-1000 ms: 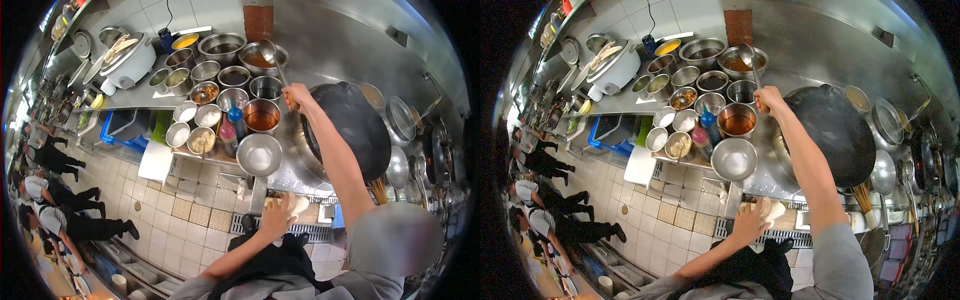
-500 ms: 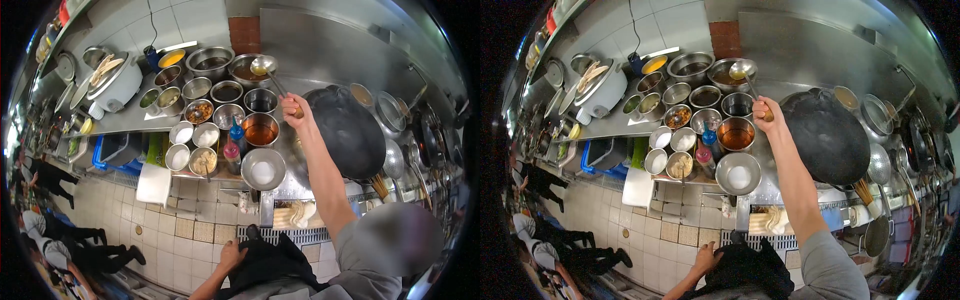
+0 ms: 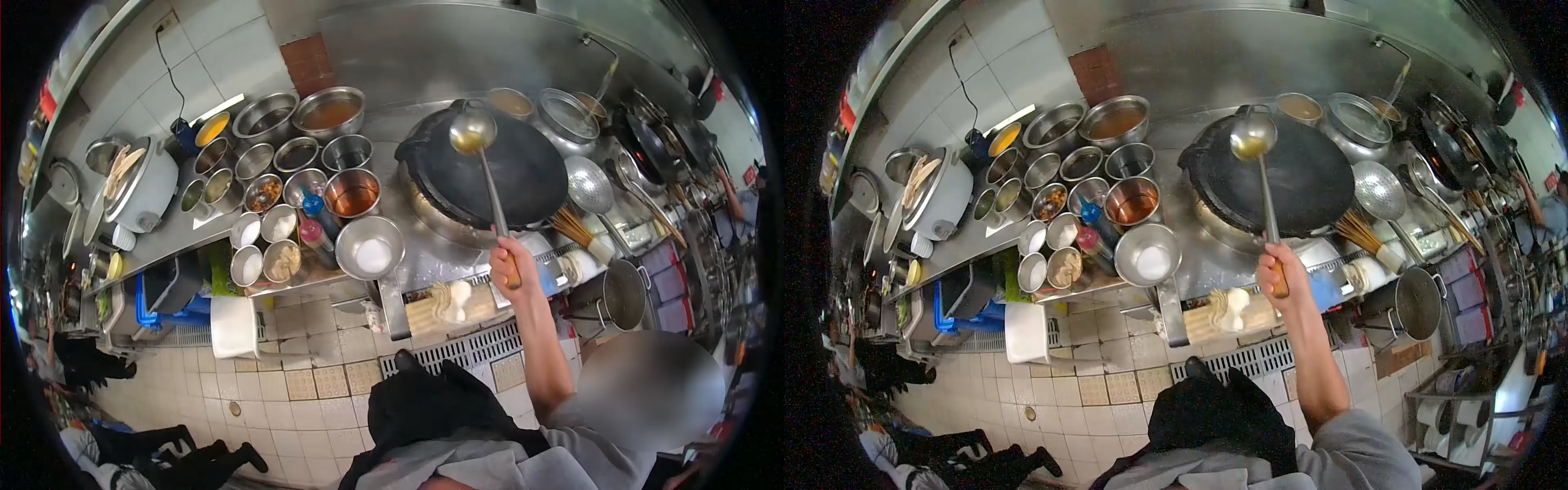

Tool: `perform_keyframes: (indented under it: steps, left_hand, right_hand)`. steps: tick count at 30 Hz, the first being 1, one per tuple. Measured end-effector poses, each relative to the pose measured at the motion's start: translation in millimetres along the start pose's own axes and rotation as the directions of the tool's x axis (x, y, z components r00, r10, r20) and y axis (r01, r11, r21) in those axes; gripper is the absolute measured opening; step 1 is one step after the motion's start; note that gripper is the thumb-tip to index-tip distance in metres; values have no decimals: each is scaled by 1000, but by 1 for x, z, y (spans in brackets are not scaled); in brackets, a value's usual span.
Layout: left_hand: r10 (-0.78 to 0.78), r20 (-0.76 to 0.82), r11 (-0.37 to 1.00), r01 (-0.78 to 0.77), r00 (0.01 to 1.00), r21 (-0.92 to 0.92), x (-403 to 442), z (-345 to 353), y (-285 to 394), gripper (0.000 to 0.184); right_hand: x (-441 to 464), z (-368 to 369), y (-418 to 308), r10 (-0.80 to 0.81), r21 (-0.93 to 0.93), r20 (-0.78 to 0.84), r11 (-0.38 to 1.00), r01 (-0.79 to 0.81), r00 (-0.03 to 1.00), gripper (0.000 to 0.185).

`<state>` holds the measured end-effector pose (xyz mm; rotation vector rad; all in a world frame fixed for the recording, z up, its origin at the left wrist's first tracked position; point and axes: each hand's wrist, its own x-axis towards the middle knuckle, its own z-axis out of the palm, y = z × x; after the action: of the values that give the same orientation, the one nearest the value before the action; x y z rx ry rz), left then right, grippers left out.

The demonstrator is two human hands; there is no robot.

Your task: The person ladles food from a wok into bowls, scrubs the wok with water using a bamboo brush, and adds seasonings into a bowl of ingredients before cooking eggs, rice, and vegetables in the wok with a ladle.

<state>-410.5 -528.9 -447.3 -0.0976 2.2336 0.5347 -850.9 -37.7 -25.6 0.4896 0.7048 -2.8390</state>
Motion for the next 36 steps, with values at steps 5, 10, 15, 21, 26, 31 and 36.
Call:
perform_keyframes:
  steps: [5, 10, 15, 21, 26, 31, 36]
  left_hand:
    - [160, 157, 950, -195, 975, 245, 22, -9, -20, 27]
    - [-330, -229, 650, 44, 916, -759, 13, -117, 72, 32]
    - [-421, -262, 576, 33, 869, -817, -13, -162, 84, 38]
    - [93, -38, 990, -97, 995, -104, 0, -78, -75, 41]
    - [240, 141, 931, -269, 961, 247, -13, -98, -155, 35]
    - [-140, -111, 798, 46, 984, -600, 36, -167, -224, 31]
    - [-468, 35, 214, 151, 883, -965, 54, -258, -211, 43]
  right_hand:
    - [-28, -41, -27, 112, -55, -159, 991, -122, 981, 17]
    - [9, -79, -74, 22, 380, 129, 922, -70, 991, 9]
    - [-54, -39, -34, -354, -465, -285, 864, 195, 891, 6]
    - [-55, -31, -13, -673, -993, -35, 106, 50, 739, 18]
    - [15, 51, 56, -576, -937, -26, 298, 180, 817, 17]
    - [125, 230, 184, -352, -717, 68, 633, 291, 933, 8]
    - [277, 371, 303, -23, -578, 208, 804, 142, 978, 14]
